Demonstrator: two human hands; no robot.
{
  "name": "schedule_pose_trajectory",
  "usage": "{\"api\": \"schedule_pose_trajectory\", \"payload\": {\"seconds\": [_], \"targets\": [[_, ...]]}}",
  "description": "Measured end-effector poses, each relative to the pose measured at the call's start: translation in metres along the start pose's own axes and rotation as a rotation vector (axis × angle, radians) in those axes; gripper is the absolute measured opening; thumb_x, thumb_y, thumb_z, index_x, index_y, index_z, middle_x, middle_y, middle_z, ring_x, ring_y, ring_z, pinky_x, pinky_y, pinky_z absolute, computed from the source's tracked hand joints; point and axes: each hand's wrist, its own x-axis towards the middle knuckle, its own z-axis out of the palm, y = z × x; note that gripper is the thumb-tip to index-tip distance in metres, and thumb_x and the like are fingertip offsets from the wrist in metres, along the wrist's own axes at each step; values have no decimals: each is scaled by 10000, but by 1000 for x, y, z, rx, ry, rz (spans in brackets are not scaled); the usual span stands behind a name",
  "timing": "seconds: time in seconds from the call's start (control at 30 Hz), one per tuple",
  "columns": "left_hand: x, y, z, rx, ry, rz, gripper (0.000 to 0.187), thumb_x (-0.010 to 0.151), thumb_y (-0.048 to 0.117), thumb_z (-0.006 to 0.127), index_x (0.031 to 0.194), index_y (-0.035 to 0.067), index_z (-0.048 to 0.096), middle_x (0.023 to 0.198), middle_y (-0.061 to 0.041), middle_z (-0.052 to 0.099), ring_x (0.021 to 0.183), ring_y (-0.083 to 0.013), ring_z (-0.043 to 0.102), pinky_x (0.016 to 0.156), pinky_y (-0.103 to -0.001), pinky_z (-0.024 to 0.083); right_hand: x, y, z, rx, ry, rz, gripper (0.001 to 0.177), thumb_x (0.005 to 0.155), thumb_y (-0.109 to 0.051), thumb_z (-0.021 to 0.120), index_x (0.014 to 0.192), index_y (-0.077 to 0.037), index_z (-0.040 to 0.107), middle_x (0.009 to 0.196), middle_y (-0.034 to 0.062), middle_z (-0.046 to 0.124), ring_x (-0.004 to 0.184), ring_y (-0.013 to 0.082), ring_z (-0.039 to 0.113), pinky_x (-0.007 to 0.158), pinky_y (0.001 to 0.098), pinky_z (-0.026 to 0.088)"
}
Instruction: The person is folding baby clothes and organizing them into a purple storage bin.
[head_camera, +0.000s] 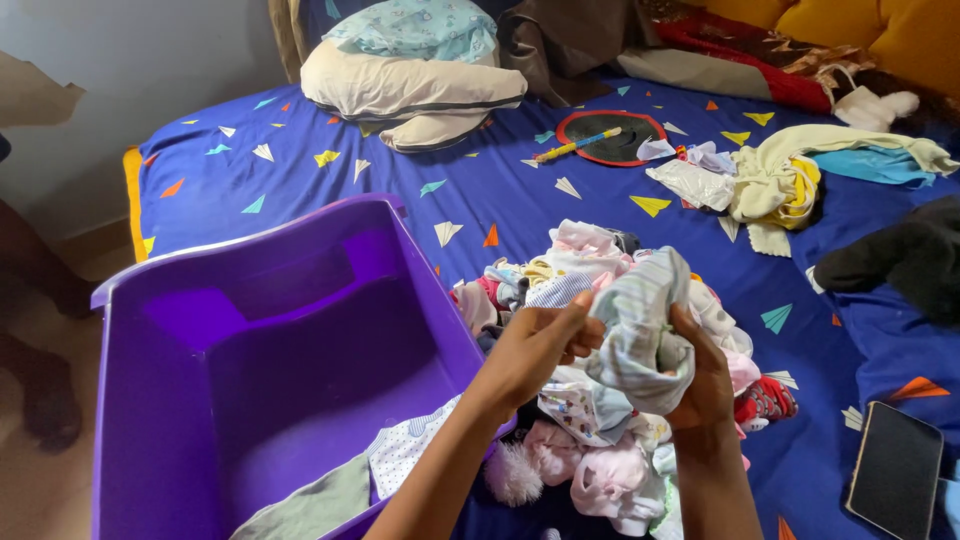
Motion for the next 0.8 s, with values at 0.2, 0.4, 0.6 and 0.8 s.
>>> {"api": "schedule_pose_trajectory", "payload": {"seconds": [0.2,0.4,0.6,0.8], "targets": [[0,9,5,-412,-68,-120,376,933,407,711,1092,67,705,1010,-15,730,927,-120,667,888,-289,520,-7,-5,9,-121,-167,-30,778,865,-125,728,1552,5,387,1309,137,650,1060,228,704,817,351,572],[-1,22,-5,-619,80,196,298,938,321,682,1185,161,639,1092,39,697,1079,-115,614,1066,-355,405,-16,-35,54,-257,133,63,749,729,-206,793,1410,-85,507,1138,61,710,976,170,718,856,336,563],[-2,14,-3,-452,101,137,325,1004,351,605,1236,124,614,1109,79,665,1156,-48,540,1101,-298,313,1,-31,-4,-655,230,-153,309,984,-227,748,1119,49,720,954,33,678,874,118,593,818,271,483],[-13,16,7,-368,44,132,390,909,188,681,1273,79,596,1031,-24,693,986,-89,602,896,-255,439,4,-25,79,-888,102,6,269,866,-185,775,1055,7,777,963,73,754,863,111,655,802,278,512]]}}
